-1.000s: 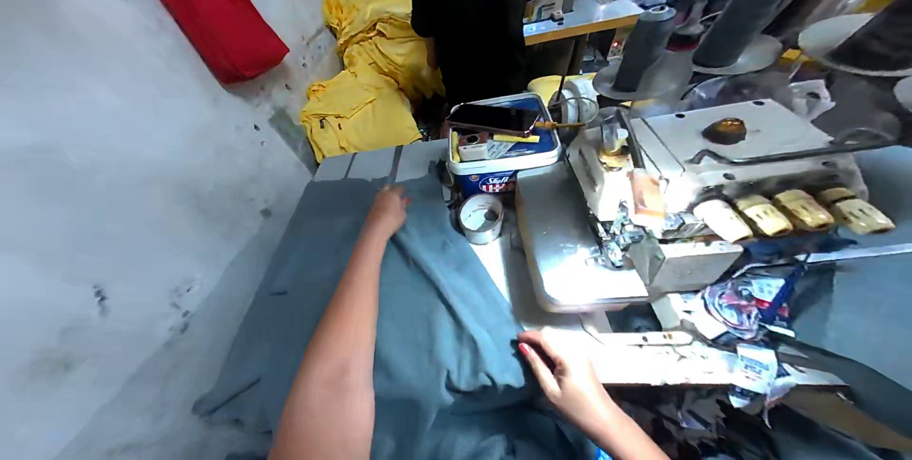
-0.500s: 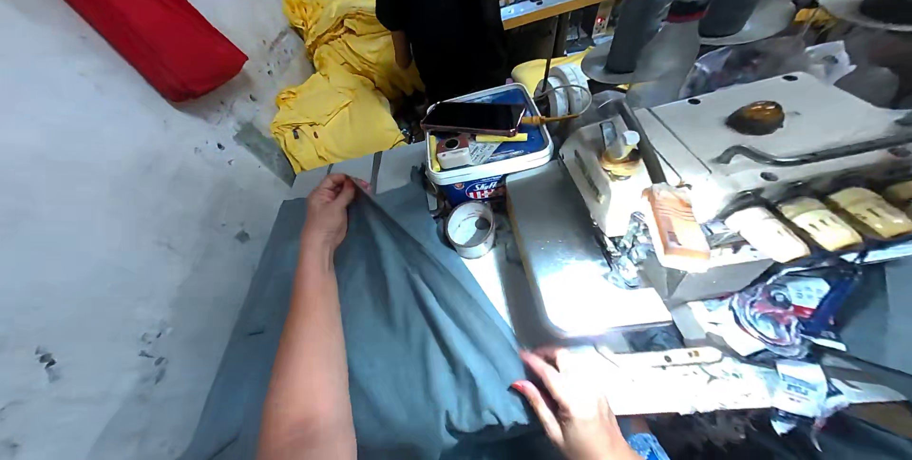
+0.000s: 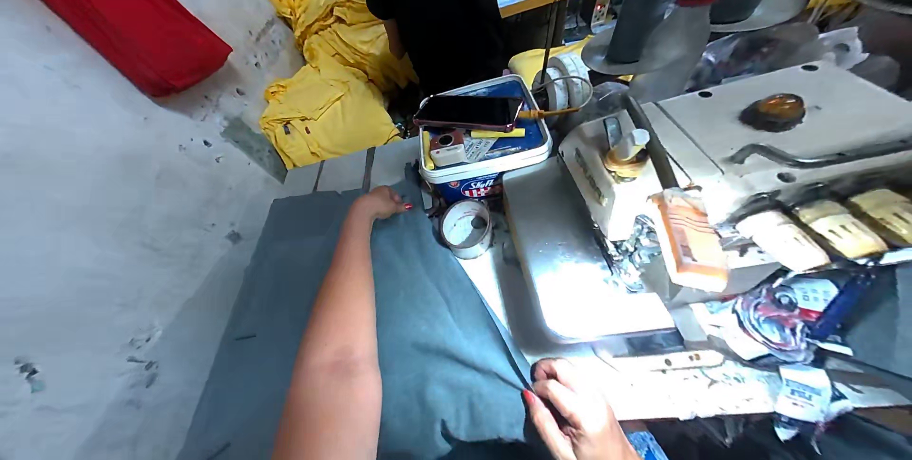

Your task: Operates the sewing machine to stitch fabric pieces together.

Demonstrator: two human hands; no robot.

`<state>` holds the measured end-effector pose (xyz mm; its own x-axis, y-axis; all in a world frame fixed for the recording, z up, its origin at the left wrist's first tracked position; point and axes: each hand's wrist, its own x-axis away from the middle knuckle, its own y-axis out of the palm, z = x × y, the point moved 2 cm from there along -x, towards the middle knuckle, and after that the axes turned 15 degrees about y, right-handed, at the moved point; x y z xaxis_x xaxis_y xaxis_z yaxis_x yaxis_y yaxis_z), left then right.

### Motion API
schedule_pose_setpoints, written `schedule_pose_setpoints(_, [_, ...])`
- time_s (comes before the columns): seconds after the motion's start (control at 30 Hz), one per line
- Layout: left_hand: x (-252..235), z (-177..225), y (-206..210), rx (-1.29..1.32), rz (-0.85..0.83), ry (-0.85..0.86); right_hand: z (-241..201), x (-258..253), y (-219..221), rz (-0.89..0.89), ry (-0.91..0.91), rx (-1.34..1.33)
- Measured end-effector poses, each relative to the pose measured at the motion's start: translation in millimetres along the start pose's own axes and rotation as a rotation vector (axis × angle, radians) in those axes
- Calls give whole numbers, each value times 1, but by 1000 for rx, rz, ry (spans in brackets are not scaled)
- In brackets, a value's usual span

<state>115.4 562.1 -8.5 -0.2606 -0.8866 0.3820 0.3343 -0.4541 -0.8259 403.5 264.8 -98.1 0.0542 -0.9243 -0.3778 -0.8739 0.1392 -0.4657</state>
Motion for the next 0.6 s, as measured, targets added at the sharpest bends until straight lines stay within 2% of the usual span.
schedule_pose_setpoints(0.07, [10, 0, 2, 43, 102, 92, 3, 0, 1, 33, -28, -17])
schedule_pose_setpoints(0.13, [34, 4, -2, 122, 298, 219, 7, 0, 1, 60, -46, -31])
schedule_pose_setpoints(0.23, [94, 20, -30, 117, 582, 406, 5, 0, 2, 53, 13, 15])
schedule_pose_setpoints(0.3, [145, 43, -54, 70, 703, 484, -4, -3, -1, -40, 98, 57])
schedule_pose_setpoints(0.37, [189, 66, -73, 25, 784, 614, -18, -14, -4, -163, 166, 5])
schedule_pose_setpoints(0.47, [235, 101, -88, -34, 823, 796, -40, -38, -7, -178, 54, -156])
schedule_pose_setpoints(0.53, [253, 125, -94, -50, 818, 895, -57, -54, -15, -203, -19, -324])
schedule_pose_setpoints(0.6, [261, 149, -97, -65, 807, 986, -67, -65, -25, -152, -87, -441])
